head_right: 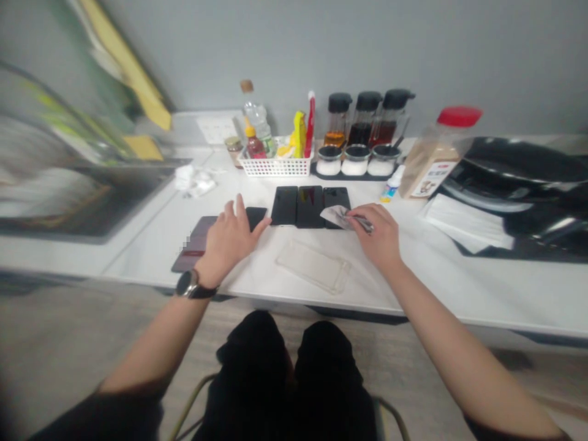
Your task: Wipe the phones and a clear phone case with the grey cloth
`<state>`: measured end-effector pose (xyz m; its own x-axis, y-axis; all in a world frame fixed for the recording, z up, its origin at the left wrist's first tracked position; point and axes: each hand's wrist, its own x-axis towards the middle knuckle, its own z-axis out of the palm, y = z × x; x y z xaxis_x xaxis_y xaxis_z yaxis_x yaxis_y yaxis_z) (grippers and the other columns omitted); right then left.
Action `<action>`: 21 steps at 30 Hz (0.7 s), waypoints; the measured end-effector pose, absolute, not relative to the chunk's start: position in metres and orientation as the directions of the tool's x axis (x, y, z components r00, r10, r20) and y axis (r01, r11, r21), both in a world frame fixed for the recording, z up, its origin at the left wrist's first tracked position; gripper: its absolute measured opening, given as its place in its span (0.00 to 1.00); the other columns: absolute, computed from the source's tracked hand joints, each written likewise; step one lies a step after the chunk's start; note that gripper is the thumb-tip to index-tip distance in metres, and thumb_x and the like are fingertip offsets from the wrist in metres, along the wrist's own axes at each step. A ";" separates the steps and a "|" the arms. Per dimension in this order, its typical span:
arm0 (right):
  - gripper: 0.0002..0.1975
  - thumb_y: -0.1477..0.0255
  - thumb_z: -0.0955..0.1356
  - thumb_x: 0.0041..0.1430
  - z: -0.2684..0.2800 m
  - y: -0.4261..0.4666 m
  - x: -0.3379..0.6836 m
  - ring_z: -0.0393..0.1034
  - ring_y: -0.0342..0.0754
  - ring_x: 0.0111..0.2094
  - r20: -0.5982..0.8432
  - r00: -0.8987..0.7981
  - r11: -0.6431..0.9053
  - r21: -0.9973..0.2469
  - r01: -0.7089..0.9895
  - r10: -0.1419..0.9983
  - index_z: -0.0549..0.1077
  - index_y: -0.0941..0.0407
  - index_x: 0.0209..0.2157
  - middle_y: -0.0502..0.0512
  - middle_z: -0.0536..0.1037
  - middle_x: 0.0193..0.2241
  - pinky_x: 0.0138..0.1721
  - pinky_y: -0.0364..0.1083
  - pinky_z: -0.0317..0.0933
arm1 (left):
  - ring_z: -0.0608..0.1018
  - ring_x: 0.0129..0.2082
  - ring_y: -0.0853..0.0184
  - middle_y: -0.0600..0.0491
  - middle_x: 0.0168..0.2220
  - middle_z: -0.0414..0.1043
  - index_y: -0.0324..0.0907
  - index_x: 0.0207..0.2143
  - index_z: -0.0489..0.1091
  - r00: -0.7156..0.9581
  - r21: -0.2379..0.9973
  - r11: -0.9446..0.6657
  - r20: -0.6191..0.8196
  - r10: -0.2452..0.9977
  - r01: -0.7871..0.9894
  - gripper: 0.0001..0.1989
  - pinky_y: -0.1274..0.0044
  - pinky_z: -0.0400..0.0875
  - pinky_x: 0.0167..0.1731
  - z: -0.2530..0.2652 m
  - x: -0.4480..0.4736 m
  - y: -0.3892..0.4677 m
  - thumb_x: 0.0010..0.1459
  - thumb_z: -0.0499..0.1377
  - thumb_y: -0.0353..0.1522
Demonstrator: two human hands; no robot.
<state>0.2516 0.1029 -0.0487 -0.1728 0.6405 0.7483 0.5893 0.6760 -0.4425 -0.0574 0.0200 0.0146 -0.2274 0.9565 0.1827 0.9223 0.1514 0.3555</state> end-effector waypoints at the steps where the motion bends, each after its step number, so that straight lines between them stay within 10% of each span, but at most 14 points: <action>1: 0.04 0.68 0.72 0.69 -0.049 0.103 0.249 0.80 0.56 0.41 0.744 -0.187 0.681 -0.440 0.585 0.642 0.81 0.50 0.38 0.55 0.85 0.37 0.47 0.58 0.74 | 0.69 0.67 0.27 0.15 0.72 0.56 0.22 0.78 0.45 -0.265 0.280 0.228 0.098 0.959 0.932 0.54 0.50 0.65 0.64 0.012 -0.063 0.026 0.69 0.55 0.57; 12: 0.04 0.67 0.72 0.69 -0.051 0.103 0.253 0.81 0.55 0.39 0.758 -0.170 0.681 -0.434 0.589 0.630 0.81 0.51 0.38 0.55 0.85 0.36 0.45 0.56 0.75 | 0.78 0.59 0.35 0.22 0.56 0.77 0.23 0.76 0.54 -0.294 0.142 0.280 0.084 0.952 0.949 0.45 0.55 0.73 0.56 0.001 -0.071 0.038 0.67 0.61 0.42; 16: 0.04 0.67 0.72 0.69 -0.051 0.101 0.251 0.81 0.55 0.40 0.754 -0.160 0.678 -0.450 0.581 0.637 0.81 0.50 0.38 0.55 0.85 0.36 0.45 0.57 0.75 | 0.82 0.56 0.41 0.31 0.53 0.82 0.31 0.71 0.66 -0.236 0.557 0.179 0.032 0.971 0.811 0.43 0.58 0.74 0.56 0.009 -0.100 0.038 0.63 0.66 0.48; 21: 0.05 0.66 0.72 0.69 -0.043 0.100 0.245 0.80 0.55 0.39 0.762 -0.096 0.668 -0.491 0.559 0.640 0.80 0.50 0.37 0.55 0.84 0.36 0.43 0.55 0.74 | 0.85 0.50 0.53 0.38 0.54 0.84 0.36 0.61 0.77 0.048 0.999 0.051 -0.051 0.998 -0.006 0.31 0.69 0.79 0.48 0.018 -0.101 0.053 0.65 0.63 0.47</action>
<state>0.2446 0.0997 -0.0429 -0.0955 0.6404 0.7621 0.5594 0.6678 -0.4910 -0.1007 0.0526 0.0180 0.0478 0.9976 -0.0506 -0.0057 0.0509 0.9987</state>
